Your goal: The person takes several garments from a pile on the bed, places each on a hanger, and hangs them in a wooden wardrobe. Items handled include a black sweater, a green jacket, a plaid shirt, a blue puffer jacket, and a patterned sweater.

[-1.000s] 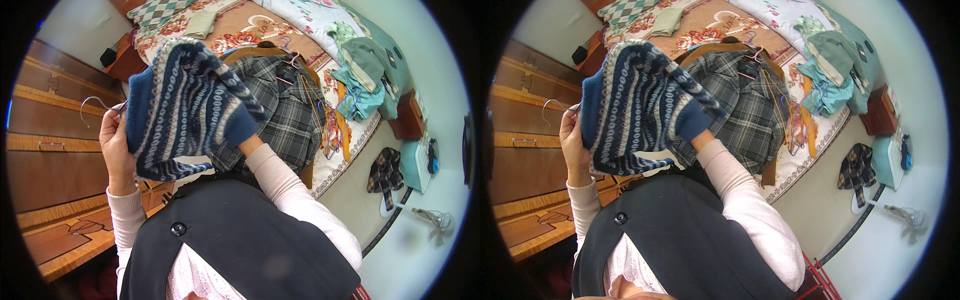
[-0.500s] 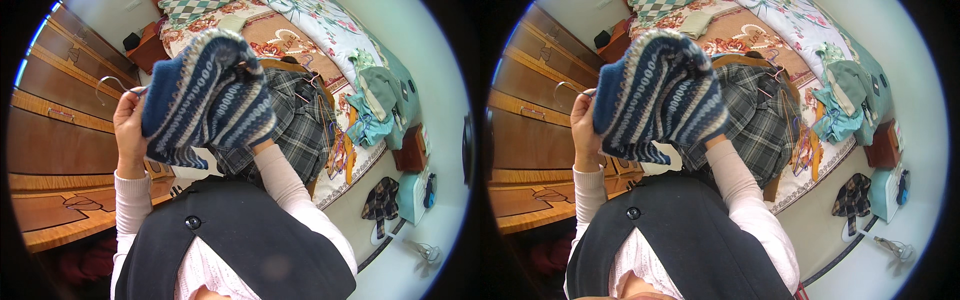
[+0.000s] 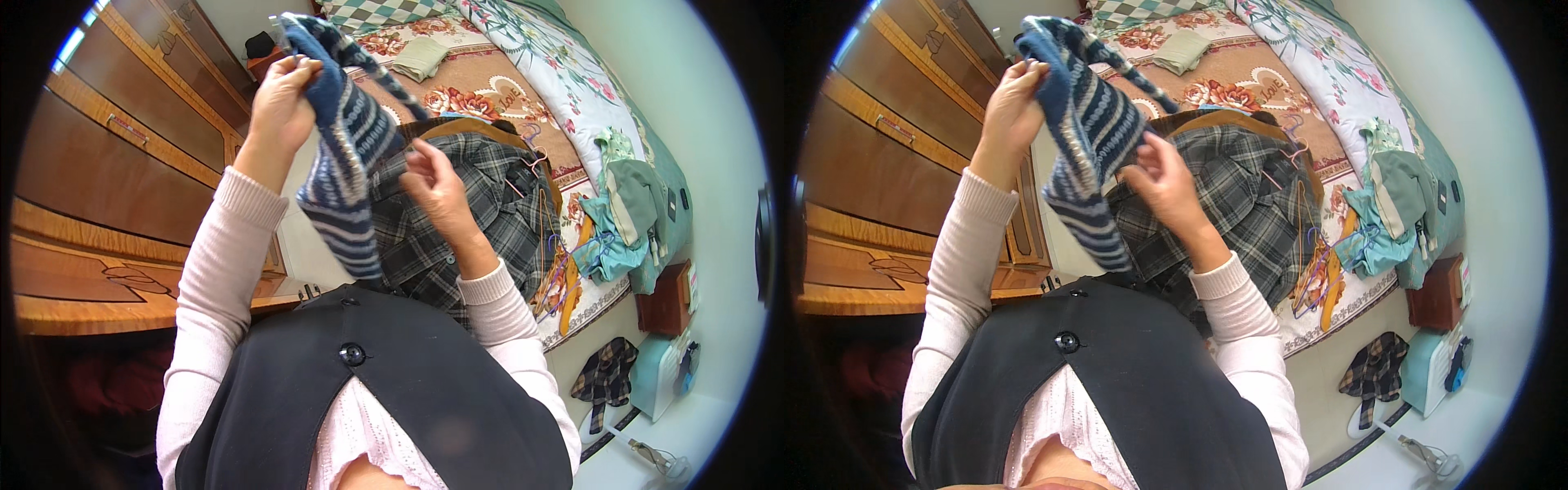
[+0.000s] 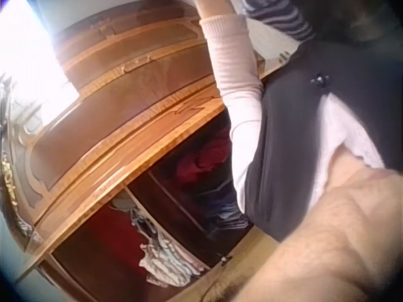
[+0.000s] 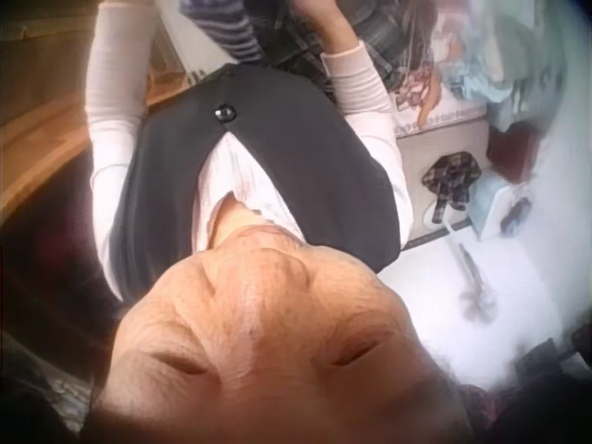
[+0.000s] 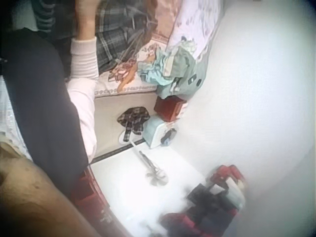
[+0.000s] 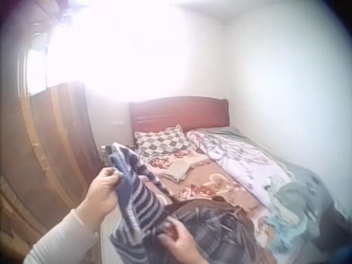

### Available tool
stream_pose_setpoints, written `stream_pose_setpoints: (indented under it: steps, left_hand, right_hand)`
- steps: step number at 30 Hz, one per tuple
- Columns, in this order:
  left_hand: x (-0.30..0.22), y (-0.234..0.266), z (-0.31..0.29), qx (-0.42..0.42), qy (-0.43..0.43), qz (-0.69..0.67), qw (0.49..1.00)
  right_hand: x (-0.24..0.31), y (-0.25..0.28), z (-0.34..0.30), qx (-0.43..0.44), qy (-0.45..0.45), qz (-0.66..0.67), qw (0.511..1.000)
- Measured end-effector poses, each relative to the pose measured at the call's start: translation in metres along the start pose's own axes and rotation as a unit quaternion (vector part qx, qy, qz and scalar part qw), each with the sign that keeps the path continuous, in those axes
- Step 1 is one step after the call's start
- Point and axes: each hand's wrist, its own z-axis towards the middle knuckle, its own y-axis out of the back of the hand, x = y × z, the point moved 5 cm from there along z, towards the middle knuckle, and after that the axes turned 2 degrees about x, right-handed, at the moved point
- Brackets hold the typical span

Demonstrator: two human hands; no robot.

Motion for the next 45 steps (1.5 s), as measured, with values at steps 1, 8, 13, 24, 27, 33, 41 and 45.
stream_pose_setpoints:
  steps: [1, 8, 13, 24, 27, 33, 41, 45]
  left_hand:
    - [0.006, -0.002, 0.003, 0.023, 0.021, 0.004, 1.000]
    - [0.020, 0.001, 0.001, 0.024, 0.096, 0.000, 0.995]
    - [0.000, 0.019, 0.004, -0.029, 0.034, -0.082, 0.996]
    - [-0.043, -0.044, -0.040, 0.141, -0.054, -0.013, 0.988]
    - [-0.051, -0.086, -0.046, 0.242, -0.044, 0.066, 0.967]
    - [0.047, -0.103, 0.021, 0.220, -0.056, 0.305, 0.925]
    - [0.257, 0.101, -0.053, 0.129, 0.268, 0.452, 0.841]
    - [0.300, 0.153, -0.126, 0.115, 0.407, 0.489, 0.763]
  right_hand:
    - [0.029, -0.014, 0.008, 0.040, 0.035, -0.075, 0.996]
    - [0.045, -0.025, 0.082, 0.009, 0.102, -0.387, 0.917]
    - [0.072, -0.026, 0.087, 0.088, 0.107, -0.317, 0.938]
    - [0.164, -0.020, 0.047, 0.064, 0.141, -0.213, 0.965]
    - [0.188, 0.025, 0.045, -0.004, 0.121, -0.172, 0.978]
    - [0.112, 0.181, 0.085, -0.146, 0.064, -0.404, 0.901]
    - [-0.103, 0.286, -0.063, -0.132, -0.155, -0.692, 0.693]
    - [-0.204, 0.213, -0.173, -0.077, -0.333, -0.508, 0.790]
